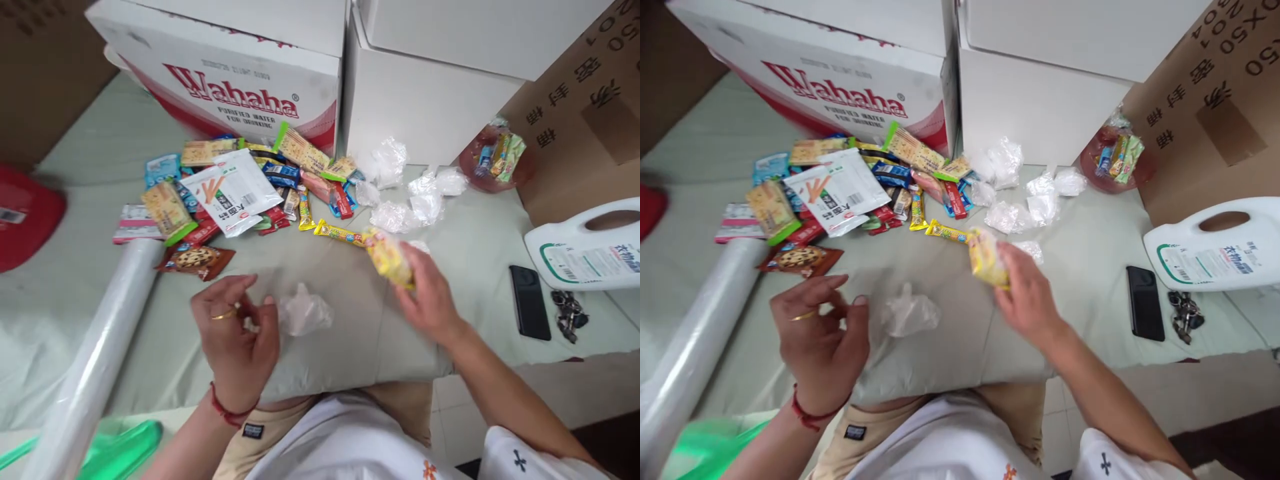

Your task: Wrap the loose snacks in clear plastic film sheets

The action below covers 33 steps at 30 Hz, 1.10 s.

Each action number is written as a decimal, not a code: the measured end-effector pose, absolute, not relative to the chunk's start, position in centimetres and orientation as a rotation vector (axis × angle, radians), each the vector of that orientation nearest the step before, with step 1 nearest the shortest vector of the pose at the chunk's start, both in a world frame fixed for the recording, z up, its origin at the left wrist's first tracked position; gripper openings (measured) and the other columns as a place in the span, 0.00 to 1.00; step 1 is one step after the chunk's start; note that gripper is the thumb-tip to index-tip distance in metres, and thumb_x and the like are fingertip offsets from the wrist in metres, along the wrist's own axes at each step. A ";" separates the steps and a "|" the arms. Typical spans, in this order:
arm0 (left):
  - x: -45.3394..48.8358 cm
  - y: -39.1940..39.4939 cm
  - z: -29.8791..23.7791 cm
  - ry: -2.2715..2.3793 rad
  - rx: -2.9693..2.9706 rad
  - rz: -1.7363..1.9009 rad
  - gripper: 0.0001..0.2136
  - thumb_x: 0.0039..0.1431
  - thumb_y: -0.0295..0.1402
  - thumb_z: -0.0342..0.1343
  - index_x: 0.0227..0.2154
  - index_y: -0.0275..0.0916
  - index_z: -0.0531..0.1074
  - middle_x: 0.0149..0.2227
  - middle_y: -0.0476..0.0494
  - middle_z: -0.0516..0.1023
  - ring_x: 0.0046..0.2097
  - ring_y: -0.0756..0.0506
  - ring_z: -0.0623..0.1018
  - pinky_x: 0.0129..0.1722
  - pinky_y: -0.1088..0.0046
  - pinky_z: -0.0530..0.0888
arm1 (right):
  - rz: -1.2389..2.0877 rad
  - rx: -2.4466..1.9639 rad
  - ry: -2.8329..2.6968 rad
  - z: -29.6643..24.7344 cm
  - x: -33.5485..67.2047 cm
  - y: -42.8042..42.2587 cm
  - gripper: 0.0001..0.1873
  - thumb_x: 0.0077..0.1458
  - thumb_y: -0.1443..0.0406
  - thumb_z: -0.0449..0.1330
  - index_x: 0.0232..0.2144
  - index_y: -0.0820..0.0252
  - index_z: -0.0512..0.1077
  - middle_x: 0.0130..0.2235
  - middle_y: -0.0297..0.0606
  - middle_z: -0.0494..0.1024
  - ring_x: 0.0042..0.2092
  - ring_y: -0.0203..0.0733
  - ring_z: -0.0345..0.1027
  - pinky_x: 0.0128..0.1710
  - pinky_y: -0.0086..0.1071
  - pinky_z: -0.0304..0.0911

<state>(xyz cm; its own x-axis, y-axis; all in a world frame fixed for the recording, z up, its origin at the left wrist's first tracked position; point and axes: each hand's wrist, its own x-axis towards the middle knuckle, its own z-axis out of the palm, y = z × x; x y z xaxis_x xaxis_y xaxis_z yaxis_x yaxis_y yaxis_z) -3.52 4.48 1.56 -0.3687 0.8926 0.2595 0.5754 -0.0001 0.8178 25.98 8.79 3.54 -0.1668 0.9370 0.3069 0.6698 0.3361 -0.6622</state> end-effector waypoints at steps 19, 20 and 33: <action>3.4 3.7 0.8 1.442 1.155 1.085 0.20 0.70 0.50 0.51 0.51 0.39 0.69 0.49 0.38 0.81 0.50 0.41 0.80 0.49 0.65 0.74 | 1.059 -1.493 -1.253 0.0 15.5 2.6 0.22 0.69 0.48 0.55 0.51 0.60 0.70 0.48 0.48 0.82 0.47 0.49 0.77 0.48 0.40 0.73; 3.2 4.0 1.1 1.455 1.220 1.009 0.18 0.70 0.50 0.50 0.46 0.40 0.69 0.44 0.40 0.81 0.45 0.42 0.80 0.45 0.66 0.74 | 1.066 -1.513 -1.229 -0.1 15.4 2.6 0.22 0.70 0.47 0.53 0.48 0.59 0.71 0.45 0.46 0.82 0.45 0.48 0.77 0.46 0.39 0.72; 4.0 3.5 0.4 1.258 1.162 0.950 0.24 0.69 0.59 0.45 0.38 0.41 0.67 0.36 0.43 0.75 0.36 0.44 0.73 0.36 0.67 0.71 | 1.012 -1.530 -1.161 -0.3 17.2 2.4 0.25 0.72 0.44 0.45 0.33 0.54 0.65 0.30 0.34 0.72 0.31 0.40 0.66 0.31 0.33 0.64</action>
<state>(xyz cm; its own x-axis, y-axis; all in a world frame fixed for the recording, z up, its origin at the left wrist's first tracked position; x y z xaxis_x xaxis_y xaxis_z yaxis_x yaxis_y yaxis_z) 4.05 3.47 0.40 0.1069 0.9743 -0.1983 0.0759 0.1909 0.9787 17.16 2.45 -0.32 0.2120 0.9746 -0.0728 0.2051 -0.1172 -0.9717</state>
